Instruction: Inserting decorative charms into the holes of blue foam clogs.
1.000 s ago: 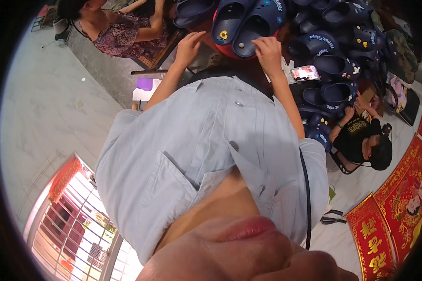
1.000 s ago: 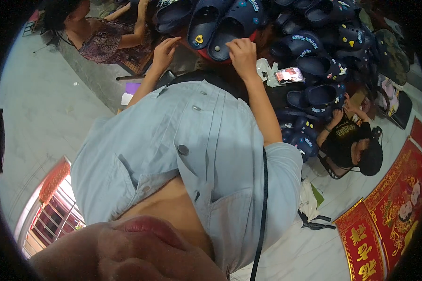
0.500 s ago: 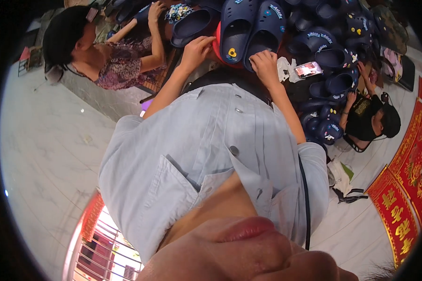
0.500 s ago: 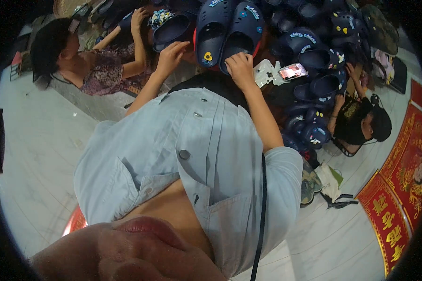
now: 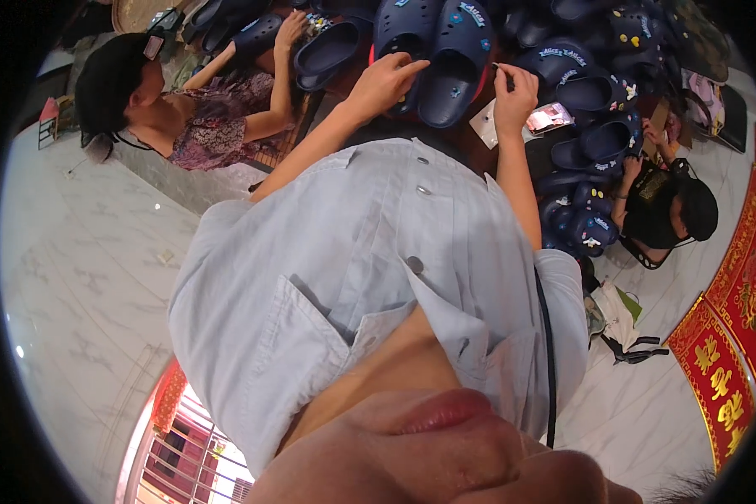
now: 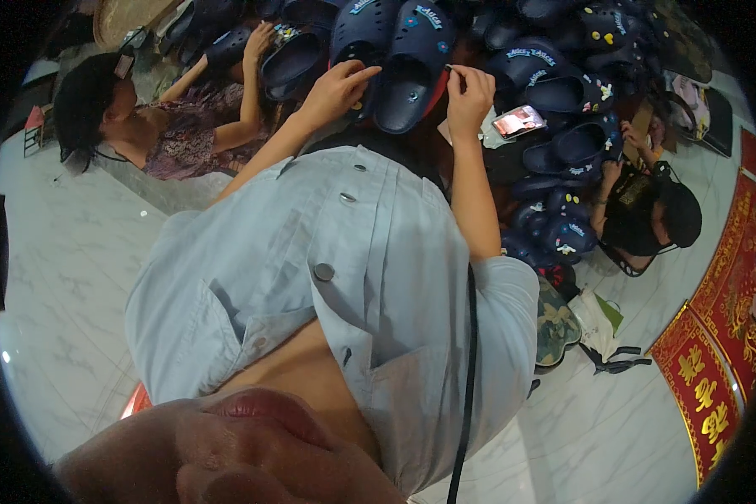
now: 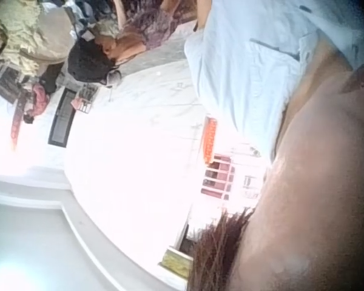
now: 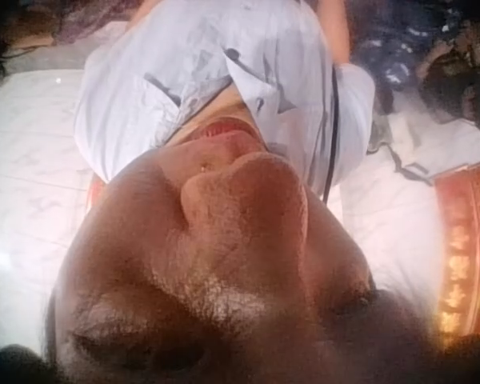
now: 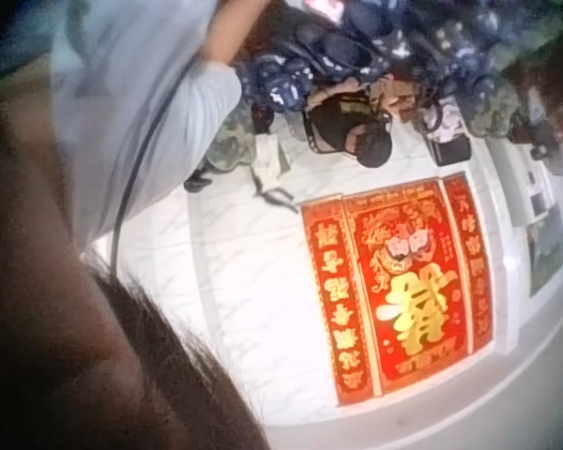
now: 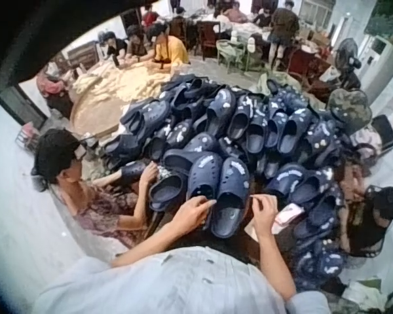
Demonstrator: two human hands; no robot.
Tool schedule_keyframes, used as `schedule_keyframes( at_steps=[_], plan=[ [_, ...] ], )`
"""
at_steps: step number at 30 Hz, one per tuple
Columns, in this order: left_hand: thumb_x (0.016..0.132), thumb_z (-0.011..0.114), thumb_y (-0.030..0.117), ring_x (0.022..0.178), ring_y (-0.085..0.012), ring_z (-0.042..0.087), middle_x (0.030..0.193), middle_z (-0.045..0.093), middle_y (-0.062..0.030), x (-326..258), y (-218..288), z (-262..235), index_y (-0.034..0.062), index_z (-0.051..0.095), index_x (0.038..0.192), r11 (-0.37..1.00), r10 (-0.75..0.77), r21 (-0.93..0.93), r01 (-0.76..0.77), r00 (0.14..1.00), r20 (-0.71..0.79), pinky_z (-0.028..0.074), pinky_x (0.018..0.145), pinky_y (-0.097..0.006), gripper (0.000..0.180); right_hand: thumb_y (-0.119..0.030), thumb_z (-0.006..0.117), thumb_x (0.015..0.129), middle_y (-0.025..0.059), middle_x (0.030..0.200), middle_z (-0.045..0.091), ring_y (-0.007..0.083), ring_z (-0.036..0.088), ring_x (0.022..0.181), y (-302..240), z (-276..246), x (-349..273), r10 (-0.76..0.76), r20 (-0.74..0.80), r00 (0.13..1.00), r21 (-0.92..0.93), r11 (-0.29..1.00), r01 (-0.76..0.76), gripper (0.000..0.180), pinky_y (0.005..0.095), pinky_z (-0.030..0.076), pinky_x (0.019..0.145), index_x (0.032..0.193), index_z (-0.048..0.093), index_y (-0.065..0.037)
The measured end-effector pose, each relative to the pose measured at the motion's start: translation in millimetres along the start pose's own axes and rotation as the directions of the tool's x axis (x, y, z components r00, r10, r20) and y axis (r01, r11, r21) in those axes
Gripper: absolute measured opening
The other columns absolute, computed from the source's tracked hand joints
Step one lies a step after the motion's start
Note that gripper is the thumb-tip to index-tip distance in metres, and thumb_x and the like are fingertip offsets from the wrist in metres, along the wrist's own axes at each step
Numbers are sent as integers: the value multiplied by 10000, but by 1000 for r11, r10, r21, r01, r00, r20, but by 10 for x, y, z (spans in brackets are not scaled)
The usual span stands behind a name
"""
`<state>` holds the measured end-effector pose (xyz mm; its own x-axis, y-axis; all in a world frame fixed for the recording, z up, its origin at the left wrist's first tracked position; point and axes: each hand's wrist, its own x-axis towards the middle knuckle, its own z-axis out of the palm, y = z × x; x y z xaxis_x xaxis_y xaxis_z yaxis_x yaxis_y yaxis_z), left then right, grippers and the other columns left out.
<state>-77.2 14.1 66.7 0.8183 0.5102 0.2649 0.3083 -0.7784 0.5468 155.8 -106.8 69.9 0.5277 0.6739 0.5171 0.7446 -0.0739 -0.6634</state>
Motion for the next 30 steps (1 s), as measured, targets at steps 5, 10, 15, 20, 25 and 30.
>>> schedule_keyframes(
  at_steps=[5,10,15,20,25,30],
  plan=[
    [866,664,153,1099,-377,580,1258,548,-220,81,77,220,200,594,1309,991,8,136,-4,999,-32,511,914,-414,451,-94,714,792,49,923,677,273,593,914,309,259,63,-125,-9,992,-101,987,124,79,401,441,825,869,700,-102],
    [816,707,168,1082,-377,568,1244,535,-237,72,88,348,194,627,1266,969,5,247,-12,1000,31,518,892,-422,459,-93,710,796,43,942,680,258,597,932,262,319,36,-189,77,979,-97,976,196,89,394,446,810,882,692,-83],
    [794,724,167,1113,-359,551,1262,529,-214,71,118,354,192,666,1216,973,-49,225,39,998,39,517,901,-410,426,-57,688,797,59,963,683,271,596,946,285,302,-18,-150,87,985,13,989,150,129,394,452,837,924,705,-68],
    [789,732,170,1124,-354,553,1265,536,-204,64,101,352,207,682,1203,975,-51,220,44,998,26,497,939,-397,418,32,626,783,95,998,673,307,578,982,271,294,-70,-155,128,980,105,984,142,243,399,452,898,996,715,-44],
    [797,734,191,1135,-348,561,1256,555,-201,43,93,358,226,701,1187,985,-67,163,65,998,4,486,956,-397,392,71,589,767,107,1033,649,314,550,1025,285,274,-70,-173,191,966,129,980,150,315,403,452,912,1039,715,-30],
    [807,728,195,1141,-346,557,1260,554,-194,50,115,355,236,698,1195,983,-92,164,88,996,19,481,964,-400,392,63,595,774,104,1035,644,310,544,1029,324,236,-29,-174,230,957,159,977,139,308,400,446,920,1038,718,-39]
  ],
)
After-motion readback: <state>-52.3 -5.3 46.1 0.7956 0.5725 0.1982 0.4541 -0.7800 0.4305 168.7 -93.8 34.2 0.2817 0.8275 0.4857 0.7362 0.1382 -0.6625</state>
